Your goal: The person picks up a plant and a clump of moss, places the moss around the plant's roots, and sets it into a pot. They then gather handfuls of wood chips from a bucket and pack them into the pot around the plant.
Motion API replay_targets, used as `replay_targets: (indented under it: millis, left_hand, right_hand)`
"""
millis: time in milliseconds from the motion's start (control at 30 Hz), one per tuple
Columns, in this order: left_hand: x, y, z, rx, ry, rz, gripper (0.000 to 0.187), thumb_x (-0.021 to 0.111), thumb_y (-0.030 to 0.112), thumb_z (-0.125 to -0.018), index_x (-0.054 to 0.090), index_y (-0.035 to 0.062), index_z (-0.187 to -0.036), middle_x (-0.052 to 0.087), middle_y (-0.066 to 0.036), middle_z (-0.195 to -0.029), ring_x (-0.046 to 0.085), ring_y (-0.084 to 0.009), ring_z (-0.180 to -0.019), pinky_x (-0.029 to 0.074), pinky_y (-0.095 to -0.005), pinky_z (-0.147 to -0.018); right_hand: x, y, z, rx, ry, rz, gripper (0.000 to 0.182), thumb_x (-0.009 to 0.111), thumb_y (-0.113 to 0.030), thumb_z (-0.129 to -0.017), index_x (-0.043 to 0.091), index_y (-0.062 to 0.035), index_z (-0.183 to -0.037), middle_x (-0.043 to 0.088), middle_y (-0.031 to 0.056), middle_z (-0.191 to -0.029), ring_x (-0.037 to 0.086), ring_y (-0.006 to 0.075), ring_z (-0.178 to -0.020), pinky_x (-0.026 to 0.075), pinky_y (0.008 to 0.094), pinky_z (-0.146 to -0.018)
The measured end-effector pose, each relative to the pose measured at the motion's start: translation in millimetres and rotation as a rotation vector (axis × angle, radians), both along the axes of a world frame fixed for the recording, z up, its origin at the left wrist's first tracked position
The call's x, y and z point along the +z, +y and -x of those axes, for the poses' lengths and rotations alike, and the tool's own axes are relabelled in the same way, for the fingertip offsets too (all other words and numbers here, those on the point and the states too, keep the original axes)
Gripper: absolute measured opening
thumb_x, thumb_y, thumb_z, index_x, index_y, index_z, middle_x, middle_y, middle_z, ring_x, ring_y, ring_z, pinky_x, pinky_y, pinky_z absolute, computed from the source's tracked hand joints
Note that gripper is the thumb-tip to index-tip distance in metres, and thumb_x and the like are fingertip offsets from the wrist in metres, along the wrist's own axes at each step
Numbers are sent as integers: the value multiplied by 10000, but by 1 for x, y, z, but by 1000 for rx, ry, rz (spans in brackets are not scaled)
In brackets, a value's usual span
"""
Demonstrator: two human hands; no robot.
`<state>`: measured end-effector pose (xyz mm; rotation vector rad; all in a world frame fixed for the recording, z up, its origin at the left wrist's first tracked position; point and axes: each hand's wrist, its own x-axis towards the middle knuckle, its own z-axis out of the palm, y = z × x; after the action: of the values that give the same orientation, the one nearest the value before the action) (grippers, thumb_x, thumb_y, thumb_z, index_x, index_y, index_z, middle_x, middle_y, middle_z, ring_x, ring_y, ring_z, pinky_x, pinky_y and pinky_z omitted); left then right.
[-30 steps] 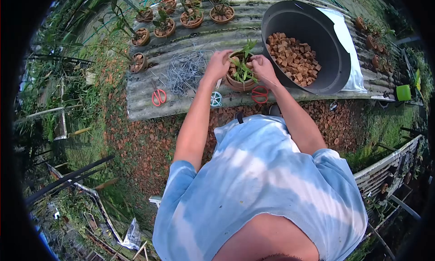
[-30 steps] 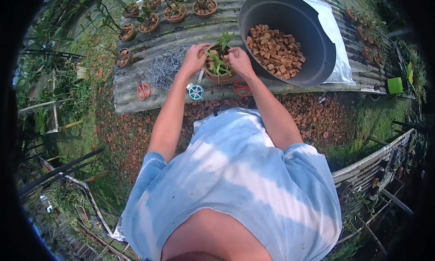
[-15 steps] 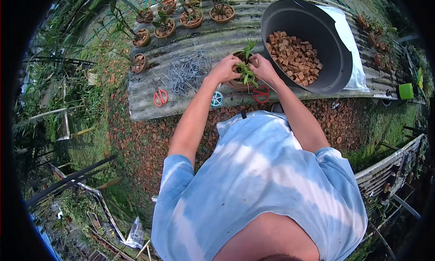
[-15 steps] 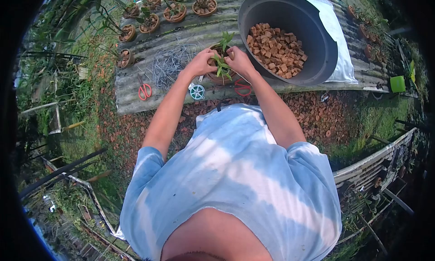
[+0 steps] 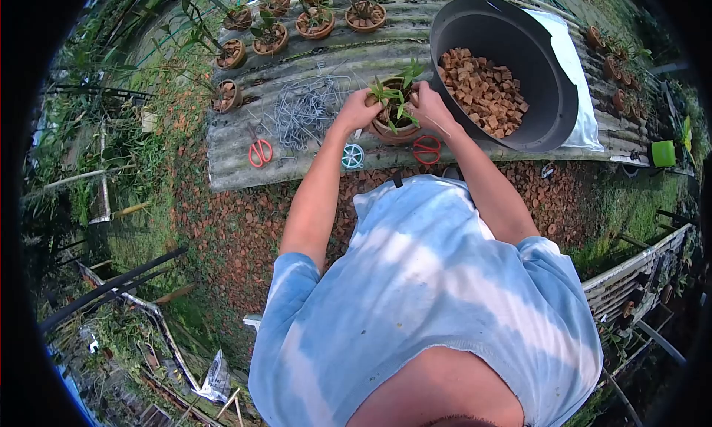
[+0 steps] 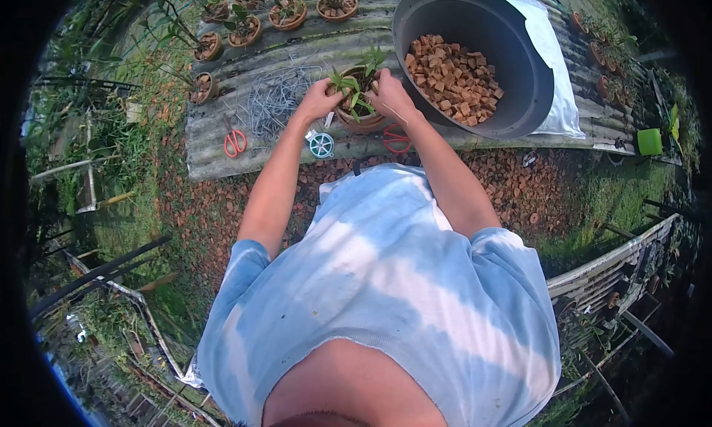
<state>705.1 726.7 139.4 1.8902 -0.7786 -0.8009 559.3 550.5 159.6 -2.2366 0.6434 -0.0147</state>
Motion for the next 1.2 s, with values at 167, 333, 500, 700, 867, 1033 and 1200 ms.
replay_targets:
  millis: [167, 333, 500, 700, 867, 1033, 1200]
  left_hand:
    - [-9, 3, 3, 72, 78, 85, 343, 720, 239, -905, 699, 19, -1168, 758, -107, -974, 675, -151, -879, 526, -335, -812]
    - [-7, 4, 6, 89, 70, 90, 337, 713, 224, -916, 692, 28, -1191, 755, -86, -970, 656, -132, -854, 522, -323, -790]
    - [-3, 9, 13, 92, 68, 215, 318, 699, 194, -928, 690, 34, -1202, 739, -43, -938, 631, -115, -797, 511, -310, -736]
    - [-9, 11, 8, 47, 140, 158, 323, 701, 223, -924, 689, 43, -1193, 716, -30, -893, 596, -101, -701, 484, -298, -657]
    - [-21, 10, 2, 37, 68, 129, 354, 699, 230, -906, 678, 32, -1199, 733, -68, -942, 636, -135, -804, 511, -315, -751]
    - [-28, 8, 4, 40, 54, 219, 367, 683, 212, -900, 669, 23, -1215, 741, -87, -1004, 653, -158, -897, 520, -329, -838]
    - [-24, 10, 5, 36, 57, 180, 350, 670, 194, -894, 672, 20, -1197, 734, -66, -959, 643, -133, -844, 521, -319, -790]
  right_hand:
    - [-5, 0, 1, 136, 2, 212, 445, 700, -193, -894, 531, 37, -1236, 577, 309, -1221, 588, 474, -1150, 516, 510, -941]
    - [2, 4, -4, 48, 78, 200, 393, 698, -214, -903, 574, 17, -1194, 513, 303, -1255, 601, 475, -1118, 524, 516, -934]
    - [8, 10, -7, -30, 42, 234, 390, 685, -237, -913, 567, 27, -1175, 539, 285, -1240, 630, 458, -1083, 538, 511, -911]
    - [9, 9, -20, -122, 57, 283, 361, 676, -232, -919, 573, 33, -1143, 617, 271, -1177, 648, 455, -1059, 546, 510, -889]
    - [11, 7, -21, -103, 47, 208, 327, 657, -203, -926, 579, 17, -1155, 691, 264, -1051, 656, 455, -1035, 535, 510, -874]
    - [14, 6, -15, -85, -33, 111, 308, 637, -175, -937, 580, -6, -1188, 692, 276, -1050, 654, 456, -1037, 521, 522, -869]
    - [12, 10, -6, -290, -133, 130, 328, 632, -155, -937, 579, -15, -1229, 686, 277, -1065, 653, 450, -1037, 519, 510, -870]
